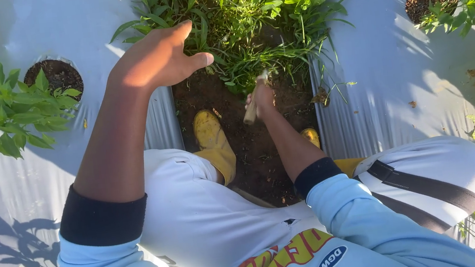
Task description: Using a small hand sickle to remove weeds from a soil path between plastic-covered garden rows.
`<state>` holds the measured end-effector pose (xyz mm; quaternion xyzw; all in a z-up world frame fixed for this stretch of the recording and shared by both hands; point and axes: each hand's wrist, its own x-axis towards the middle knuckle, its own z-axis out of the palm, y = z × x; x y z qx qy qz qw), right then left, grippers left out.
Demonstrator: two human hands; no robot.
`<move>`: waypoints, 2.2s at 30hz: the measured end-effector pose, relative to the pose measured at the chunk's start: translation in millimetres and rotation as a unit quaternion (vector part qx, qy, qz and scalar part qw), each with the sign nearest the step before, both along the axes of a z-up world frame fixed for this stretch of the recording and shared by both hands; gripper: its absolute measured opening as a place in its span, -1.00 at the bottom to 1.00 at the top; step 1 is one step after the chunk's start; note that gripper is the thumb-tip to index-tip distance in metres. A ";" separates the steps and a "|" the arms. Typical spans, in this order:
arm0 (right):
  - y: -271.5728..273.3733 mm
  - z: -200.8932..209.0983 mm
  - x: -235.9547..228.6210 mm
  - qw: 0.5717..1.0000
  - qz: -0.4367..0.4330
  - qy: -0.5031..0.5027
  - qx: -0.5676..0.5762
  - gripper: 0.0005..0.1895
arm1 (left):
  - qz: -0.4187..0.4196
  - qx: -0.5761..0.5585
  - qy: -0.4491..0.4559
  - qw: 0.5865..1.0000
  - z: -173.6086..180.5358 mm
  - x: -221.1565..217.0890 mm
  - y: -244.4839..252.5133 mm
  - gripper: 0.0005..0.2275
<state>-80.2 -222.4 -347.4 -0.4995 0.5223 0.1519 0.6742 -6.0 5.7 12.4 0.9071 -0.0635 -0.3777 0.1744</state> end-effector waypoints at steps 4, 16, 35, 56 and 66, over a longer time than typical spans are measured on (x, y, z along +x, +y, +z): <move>13.6 4.7 -28.7 0.994 0.101 0.043 -0.026 -0.47 | -0.065 -0.027 -0.039 0.997 -9.5 1.6 0.4 -0.21; 12.5 -2.6 22.1 1.000 -0.024 0.010 -0.004 -0.49 | -0.019 0.008 -0.010 1.000 1.2 6.4 -5.4 -0.21; 3.4 -77.3 75.6 0.997 0.035 -0.055 -0.038 -0.37 | -0.037 -0.024 -0.068 0.997 -0.4 5.9 7.6 -0.33; -17.9 -14.5 33.3 0.976 0.206 0.020 -0.074 -0.46 | 0.014 0.034 0.007 0.999 2.1 13.6 13.2 -0.24; -14.4 0.9 68.8 0.983 0.179 -0.016 -0.042 -0.48 | 0.014 0.037 -0.006 0.999 5.0 8.8 15.4 -0.26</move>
